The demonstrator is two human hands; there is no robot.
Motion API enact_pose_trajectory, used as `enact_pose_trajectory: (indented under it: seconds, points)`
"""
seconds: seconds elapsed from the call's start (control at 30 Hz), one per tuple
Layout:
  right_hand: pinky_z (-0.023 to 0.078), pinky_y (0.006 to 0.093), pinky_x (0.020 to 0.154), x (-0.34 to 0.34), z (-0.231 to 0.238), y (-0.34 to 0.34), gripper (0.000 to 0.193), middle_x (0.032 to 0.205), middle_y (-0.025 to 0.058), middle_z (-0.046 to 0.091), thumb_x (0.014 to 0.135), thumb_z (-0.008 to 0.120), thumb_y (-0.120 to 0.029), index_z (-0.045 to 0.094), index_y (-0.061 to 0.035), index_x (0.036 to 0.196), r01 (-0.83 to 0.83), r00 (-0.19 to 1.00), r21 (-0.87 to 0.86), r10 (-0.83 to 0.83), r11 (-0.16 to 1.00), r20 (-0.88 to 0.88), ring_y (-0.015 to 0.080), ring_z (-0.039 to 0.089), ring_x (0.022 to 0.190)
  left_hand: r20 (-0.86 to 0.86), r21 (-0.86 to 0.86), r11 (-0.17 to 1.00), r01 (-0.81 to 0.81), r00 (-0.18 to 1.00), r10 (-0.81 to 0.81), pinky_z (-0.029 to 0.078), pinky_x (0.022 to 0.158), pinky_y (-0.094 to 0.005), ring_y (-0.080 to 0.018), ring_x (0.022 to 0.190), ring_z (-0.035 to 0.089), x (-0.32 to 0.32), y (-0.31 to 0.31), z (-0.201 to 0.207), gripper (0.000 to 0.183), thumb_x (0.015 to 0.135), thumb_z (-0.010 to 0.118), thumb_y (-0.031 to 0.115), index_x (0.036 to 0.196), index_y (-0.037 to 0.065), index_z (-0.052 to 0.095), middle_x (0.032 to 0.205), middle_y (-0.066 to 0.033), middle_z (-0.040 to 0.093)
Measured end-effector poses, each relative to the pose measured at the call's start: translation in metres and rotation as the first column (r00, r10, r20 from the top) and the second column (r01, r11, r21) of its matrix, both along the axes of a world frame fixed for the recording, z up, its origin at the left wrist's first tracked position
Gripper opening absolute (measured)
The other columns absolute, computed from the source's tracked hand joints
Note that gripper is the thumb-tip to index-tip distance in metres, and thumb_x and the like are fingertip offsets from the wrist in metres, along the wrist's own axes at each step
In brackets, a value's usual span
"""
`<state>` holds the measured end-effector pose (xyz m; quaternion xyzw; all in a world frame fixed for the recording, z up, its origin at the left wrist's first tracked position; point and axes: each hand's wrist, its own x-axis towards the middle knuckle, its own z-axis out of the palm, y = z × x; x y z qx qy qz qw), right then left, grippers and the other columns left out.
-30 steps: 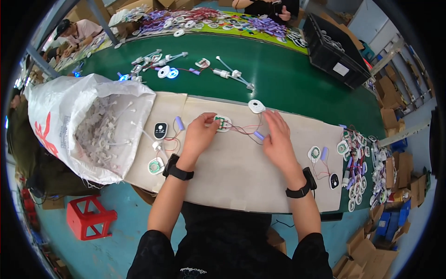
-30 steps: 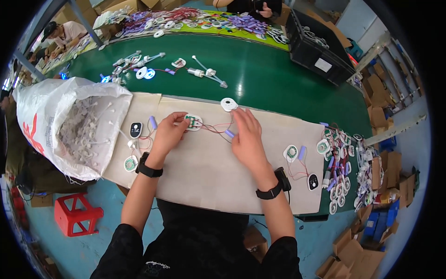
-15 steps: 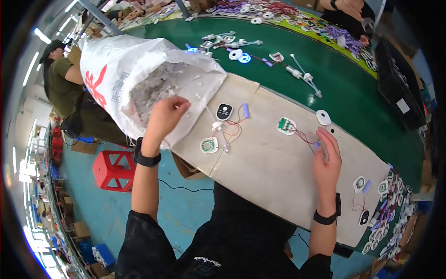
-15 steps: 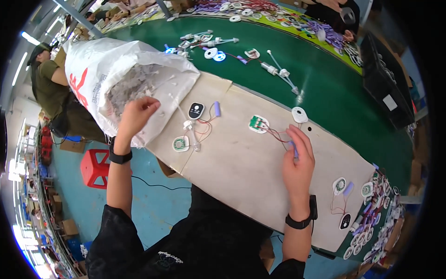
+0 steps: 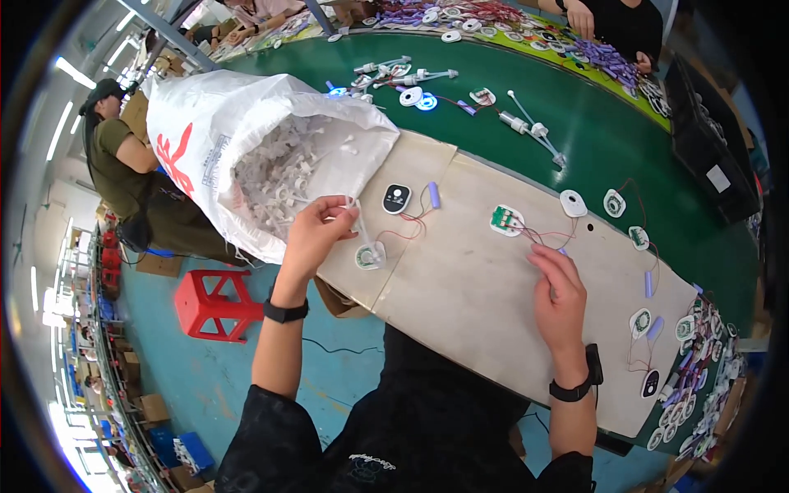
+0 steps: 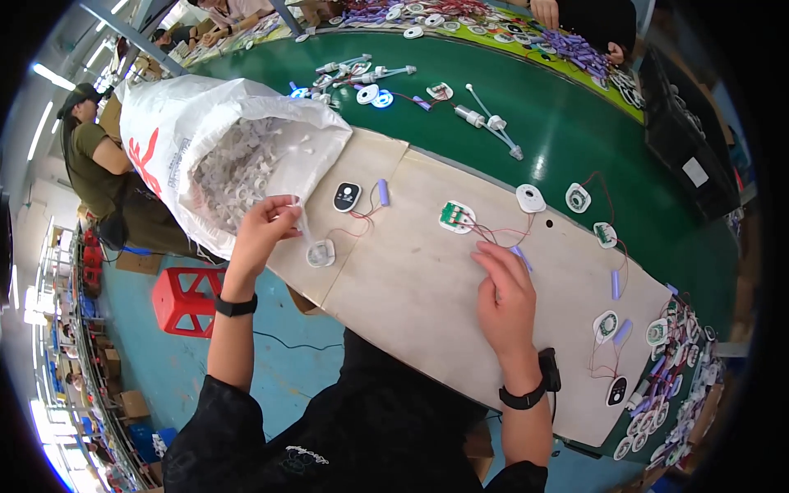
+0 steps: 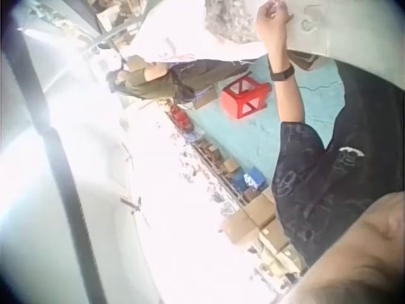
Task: The person assembles electronic components by joining motors to plastic tubes and connecting them to circuit boards before arranging the units on the table. Finally, they pick up a bottle and unscrew its cap to take a drink.
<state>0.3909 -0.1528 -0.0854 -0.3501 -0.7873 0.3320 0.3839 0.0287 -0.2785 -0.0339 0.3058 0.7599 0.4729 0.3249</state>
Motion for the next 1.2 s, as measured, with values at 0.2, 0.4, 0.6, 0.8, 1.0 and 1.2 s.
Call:
enact_pose_trajectory:
  seconds: [0.2, 0.4, 0.6, 0.8, 1.0, 1.2]
  points:
    - [0.053, 0.0355, 0.094, 0.016, 0.003, -0.008, 0.037, 0.122, 0.0139, 0.069, 0.084, 0.050, 0.014, 0.072, -0.0002, 0.111, 0.006, 1.000, 0.132, -0.007, 0.991, 0.007, 0.0296, 0.066, 0.113, 0.203, 0.374, 0.927, -0.034, 0.978, -0.046, 0.060, 0.086, -0.0335, -0.0177, 0.110, 0.066, 0.038, 0.007, 0.035, 0.045, 0.102, 0.060, 0.014, 0.143, -0.001, 0.050, 0.122, -0.0080, 0.064]
    - [0.053, 0.0408, 0.095, -0.007, 0.008, -0.012, 0.038, 0.130, 0.0140, 0.063, 0.084, 0.056, 0.008, 0.068, -0.0026, 0.118, -0.014, 0.992, 0.126, 0.029, 0.992, -0.120, 0.0335, 0.063, 0.117, 0.632, 0.597, 0.802, -0.034, 0.635, -0.444, 0.041, 0.117, -0.0418, -0.0350, 0.132, 0.054, 0.114, 0.048, 0.040, 0.059, 0.106, 0.050, 0.016, 0.158, 0.000, 0.027, 0.148, -0.0255, 0.048]
    - [0.056, 0.0356, 0.086, 0.140, 0.055, -0.046, 0.033, 0.124, 0.0129, 0.067, 0.087, 0.057, 0.007, 0.069, -0.0056, 0.115, 0.459, 0.860, 0.252, -0.497, 0.852, 0.115, 0.0283, 0.067, 0.109, 0.739, 0.642, 0.758, 0.114, 0.171, -0.652, 0.056, 0.091, -0.0334, -0.0177, 0.108, 0.062, 0.200, 0.121, 0.016, 0.056, 0.110, 0.044, 0.020, 0.162, 0.014, 0.024, 0.147, -0.0174, 0.050]
    - [0.053, 0.0360, 0.073, 0.311, 0.027, -0.076, 0.020, 0.099, 0.0144, 0.065, 0.089, 0.068, -0.004, 0.065, -0.0027, 0.109, 0.901, 0.290, 0.224, -0.899, 0.372, 0.328, 0.0258, 0.066, 0.084, 0.659, 0.667, 0.725, 0.170, 0.318, -0.681, 0.045, 0.075, -0.0243, -0.0101, 0.086, 0.052, 0.222, 0.192, -0.021, 0.053, 0.110, 0.046, 0.021, 0.158, 0.006, 0.031, 0.143, -0.0130, 0.054]
    - [0.050, 0.0462, 0.073, 0.309, -0.005, -0.058, 0.037, 0.091, 0.0167, 0.063, 0.078, 0.083, -0.019, 0.056, -0.0056, 0.100, 0.849, 0.174, 0.359, -0.845, 0.389, 0.506, 0.0370, 0.062, 0.084, 0.503, 0.656, 0.709, 0.260, 0.549, -0.668, 0.046, 0.081, -0.0218, -0.0072, 0.089, 0.052, 0.213, 0.186, -0.034, 0.050, 0.104, 0.060, 0.011, 0.149, -0.001, 0.042, 0.148, -0.0131, 0.053]
    - [0.051, 0.0477, 0.081, 0.282, 0.040, -0.049, 0.041, 0.104, 0.0193, 0.066, 0.081, 0.078, -0.010, 0.059, -0.0037, 0.117, 0.819, 0.137, 0.482, -0.922, 0.311, 0.363, 0.0381, 0.062, 0.097, 0.605, 0.642, 0.748, 0.167, 0.488, -0.629, 0.046, 0.080, -0.0204, -0.0065, 0.090, 0.051, 0.211, 0.185, -0.042, 0.047, 0.104, 0.060, 0.014, 0.147, 0.001, 0.045, 0.149, -0.0147, 0.052]
